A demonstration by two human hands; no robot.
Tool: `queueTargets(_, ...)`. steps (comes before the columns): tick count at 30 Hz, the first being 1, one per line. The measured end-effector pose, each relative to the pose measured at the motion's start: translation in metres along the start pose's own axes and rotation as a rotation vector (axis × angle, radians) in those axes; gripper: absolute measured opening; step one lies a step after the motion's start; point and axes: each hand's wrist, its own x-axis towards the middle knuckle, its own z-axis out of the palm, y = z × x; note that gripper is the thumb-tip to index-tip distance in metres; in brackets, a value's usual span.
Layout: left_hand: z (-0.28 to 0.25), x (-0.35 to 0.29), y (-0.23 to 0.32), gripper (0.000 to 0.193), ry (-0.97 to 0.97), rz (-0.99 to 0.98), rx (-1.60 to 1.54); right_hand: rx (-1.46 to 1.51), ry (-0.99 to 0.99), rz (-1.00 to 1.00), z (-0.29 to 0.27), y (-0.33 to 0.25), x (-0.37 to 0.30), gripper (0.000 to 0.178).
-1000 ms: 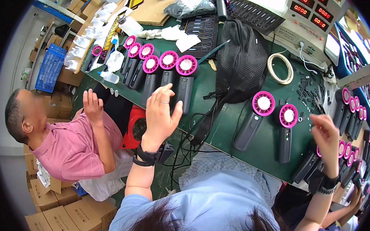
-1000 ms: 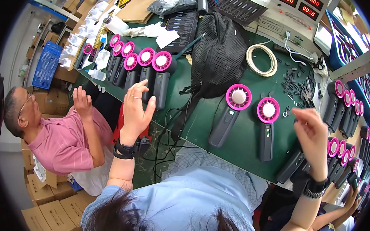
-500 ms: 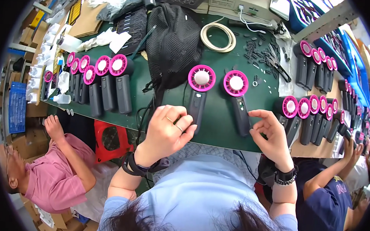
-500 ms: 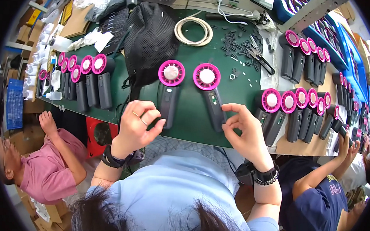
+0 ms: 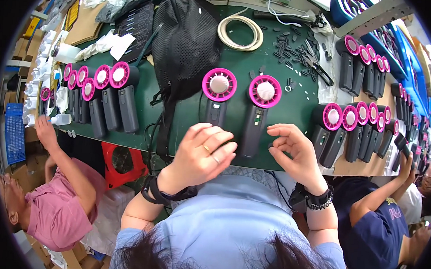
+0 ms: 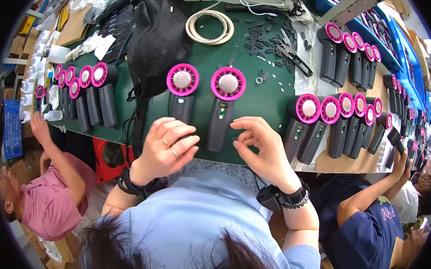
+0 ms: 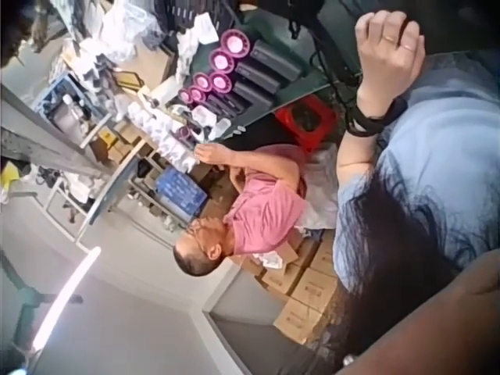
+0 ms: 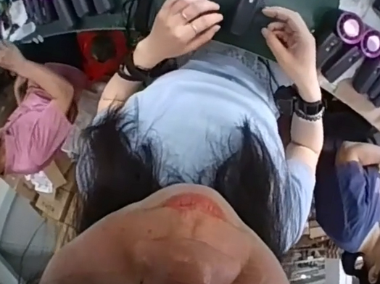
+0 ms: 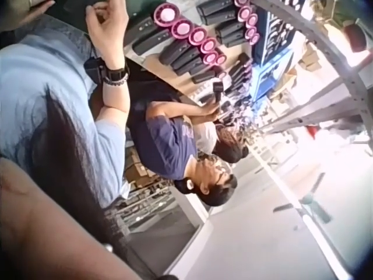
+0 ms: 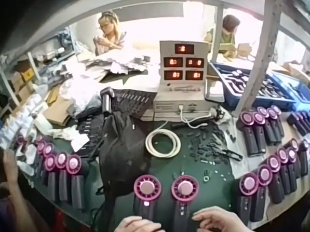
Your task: The person assembles handheld fans by pressing small black components into the handles and wiping the fan heads. They then use shears to trim a small plastic piece before inserting it into a fan handle.
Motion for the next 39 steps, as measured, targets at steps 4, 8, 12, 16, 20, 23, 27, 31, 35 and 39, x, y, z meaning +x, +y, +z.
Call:
queueTargets(4, -0.003, -0.006, -0.004, 0.030, 0.012, -0.044, 0.019, 0.052, 0.064, -0.072, -0.001, 0.009, 0.010, 0.029)
queueTargets(8, 0.001, 0.004, 0.003, 0.032, -0.003, 0.024, 0.008, 0.253, 0.085, -0.044, 0.005, 0.004, 0.019, 0.022)
queueTargets(12, 0.007, 0.015, 0.004, 0.031, 0.018, 0.056, -0.017, 0.499, 0.051, 0.083, 0.005, 0.001, 0.024, 0.018)
queueTargets(16, 0.007, 0.024, 0.003, 0.028, 0.009, 0.050, -0.032, 0.726, 0.063, 0.110, 0.004, 0.004, 0.027, 0.017)
queueTargets(20, 0.009, 0.030, 0.001, 0.026, 0.046, -0.004, -0.038, 0.728, 0.054, 0.133, 0.003, 0.002, 0.028, 0.016)
queueTargets(23, 0.010, 0.033, -0.001, 0.025, 0.055, -0.006, -0.044, 0.685, 0.026, 0.145, 0.000, 0.000, 0.027, 0.014)
queueTargets(27, 0.011, 0.037, 0.004, 0.020, 0.065, -0.034, -0.057, 0.624, 0.053, 0.087, 0.005, -0.001, 0.026, 0.013)
queueTargets(31, 0.014, 0.040, 0.002, 0.017, 0.093, -0.035, -0.105, 0.540, 0.090, 0.001, 0.020, 0.000, 0.024, 0.014)
queueTargets(35, 0.016, 0.037, -0.001, 0.015, 0.119, -0.042, -0.172, 0.477, 0.046, -0.131, 0.025, 0.005, 0.020, 0.018)
queueTargets(39, 0.017, 0.035, -0.001, 0.015, 0.121, -0.055, -0.230, 0.407, 0.020, -0.135, 0.030, 0.010, 0.016, 0.021)
